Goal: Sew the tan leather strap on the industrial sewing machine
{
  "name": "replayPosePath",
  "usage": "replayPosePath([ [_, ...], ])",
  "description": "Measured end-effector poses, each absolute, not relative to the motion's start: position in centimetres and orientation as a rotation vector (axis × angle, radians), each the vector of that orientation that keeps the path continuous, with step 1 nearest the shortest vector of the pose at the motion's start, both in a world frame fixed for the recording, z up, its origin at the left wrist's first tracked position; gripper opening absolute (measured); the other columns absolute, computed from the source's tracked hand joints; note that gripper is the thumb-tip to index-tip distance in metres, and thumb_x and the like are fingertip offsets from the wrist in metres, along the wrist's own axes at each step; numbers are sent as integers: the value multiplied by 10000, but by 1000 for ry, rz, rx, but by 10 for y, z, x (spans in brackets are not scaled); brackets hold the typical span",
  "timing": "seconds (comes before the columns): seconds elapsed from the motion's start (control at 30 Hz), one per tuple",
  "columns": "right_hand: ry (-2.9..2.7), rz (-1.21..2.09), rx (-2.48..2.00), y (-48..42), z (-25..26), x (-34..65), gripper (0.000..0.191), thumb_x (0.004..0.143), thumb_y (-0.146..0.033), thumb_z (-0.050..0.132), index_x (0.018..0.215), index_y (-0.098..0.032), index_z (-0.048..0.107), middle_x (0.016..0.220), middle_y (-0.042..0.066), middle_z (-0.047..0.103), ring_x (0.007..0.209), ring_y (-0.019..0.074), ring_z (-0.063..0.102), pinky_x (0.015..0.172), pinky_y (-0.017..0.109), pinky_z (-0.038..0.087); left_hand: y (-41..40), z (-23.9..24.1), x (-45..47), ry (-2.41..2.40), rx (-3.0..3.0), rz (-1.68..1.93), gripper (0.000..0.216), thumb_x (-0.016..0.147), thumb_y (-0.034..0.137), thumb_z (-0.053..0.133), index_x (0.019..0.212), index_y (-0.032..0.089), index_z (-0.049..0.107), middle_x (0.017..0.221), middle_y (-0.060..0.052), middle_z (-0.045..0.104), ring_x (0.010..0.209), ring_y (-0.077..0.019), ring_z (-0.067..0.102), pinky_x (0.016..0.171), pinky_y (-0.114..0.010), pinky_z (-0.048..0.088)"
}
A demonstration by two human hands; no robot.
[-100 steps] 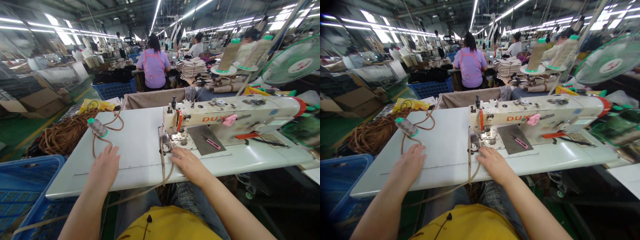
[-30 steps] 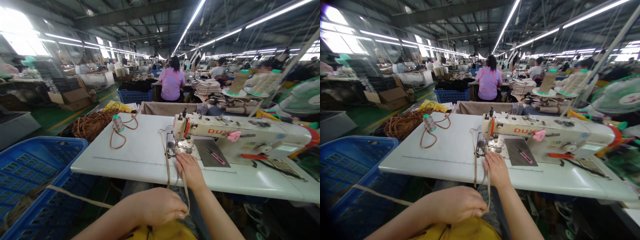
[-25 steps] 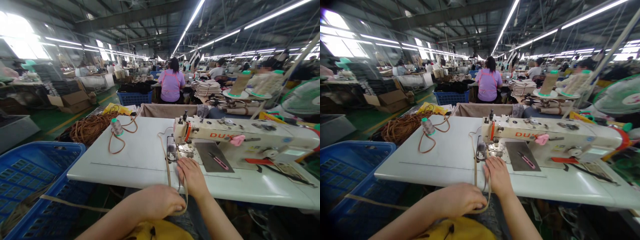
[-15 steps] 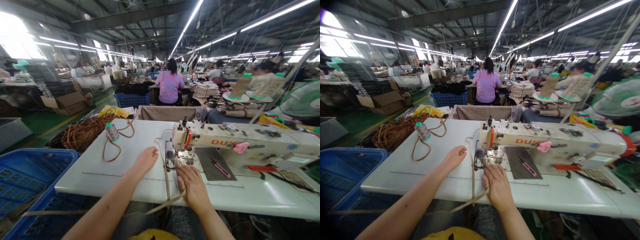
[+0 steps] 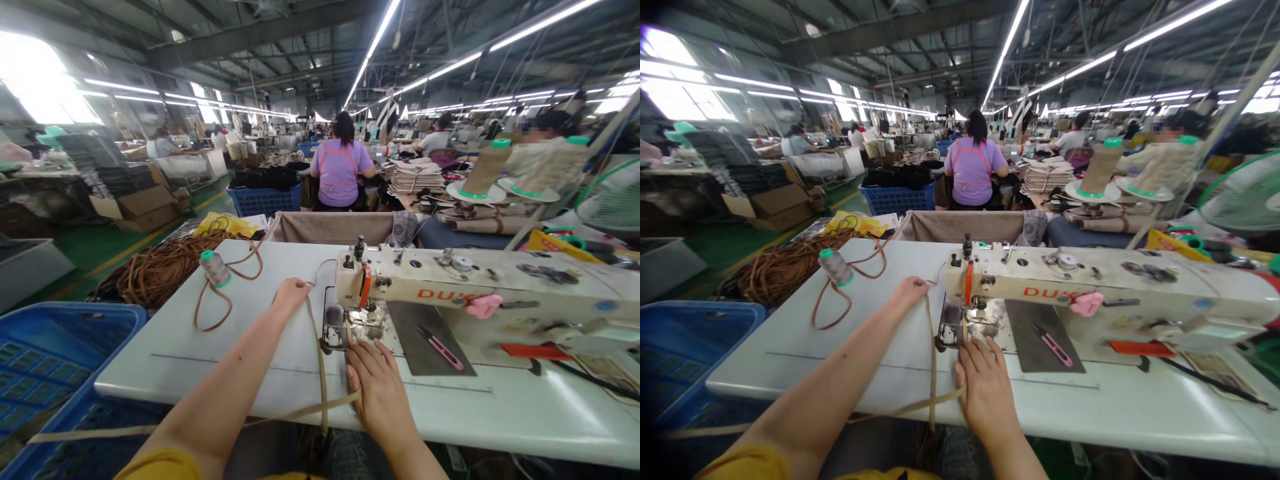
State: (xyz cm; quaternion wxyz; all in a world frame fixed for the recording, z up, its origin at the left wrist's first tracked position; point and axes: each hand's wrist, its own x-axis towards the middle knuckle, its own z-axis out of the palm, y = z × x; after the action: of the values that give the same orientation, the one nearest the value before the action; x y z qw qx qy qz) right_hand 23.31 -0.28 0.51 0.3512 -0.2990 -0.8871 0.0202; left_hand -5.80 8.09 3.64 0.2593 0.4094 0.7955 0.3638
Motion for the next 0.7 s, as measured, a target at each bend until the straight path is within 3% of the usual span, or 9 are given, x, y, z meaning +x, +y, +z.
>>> replayPosePath([
  [0.1,-2265,79,-759,-3,5,234,259,1062,-216,498,1197,-206,719,1236,76,769,1250,266,660,1202,529,390,58,38,-52,1877,1038,1161,329,778,493,765,823,181,671,896,-80,762,998,-276,710,928,-386,522],
  [0.3,-2221,131,-706,-3,6,235,243,1046,-181,502,1134,-209,727,1178,67,784,1235,266,670,1227,528,340,-11,51,-28,1438,886,1268,588,687,667,866,924,146,727,983,-105,770,942,-220,722,946,-403,575],
  [0.47,-2211,201,-694,-3,7,237,226,1044,-185,520,1116,-208,734,1136,61,794,1214,264,678,1237,517,324,-56,53,-9,1371,732,1245,517,665,550,953,877,113,776,1006,-135,790,945,-222,725,972,-417,569],
  [0.7,-2254,230,-674,-1,5,238,227,1067,-233,518,1115,-199,737,1170,76,790,1224,269,681,1235,530,324,-91,46,13,1370,585,1241,475,572,432,1021,705,131,678,1046,-110,760,1002,-277,759,906,-393,575],
])
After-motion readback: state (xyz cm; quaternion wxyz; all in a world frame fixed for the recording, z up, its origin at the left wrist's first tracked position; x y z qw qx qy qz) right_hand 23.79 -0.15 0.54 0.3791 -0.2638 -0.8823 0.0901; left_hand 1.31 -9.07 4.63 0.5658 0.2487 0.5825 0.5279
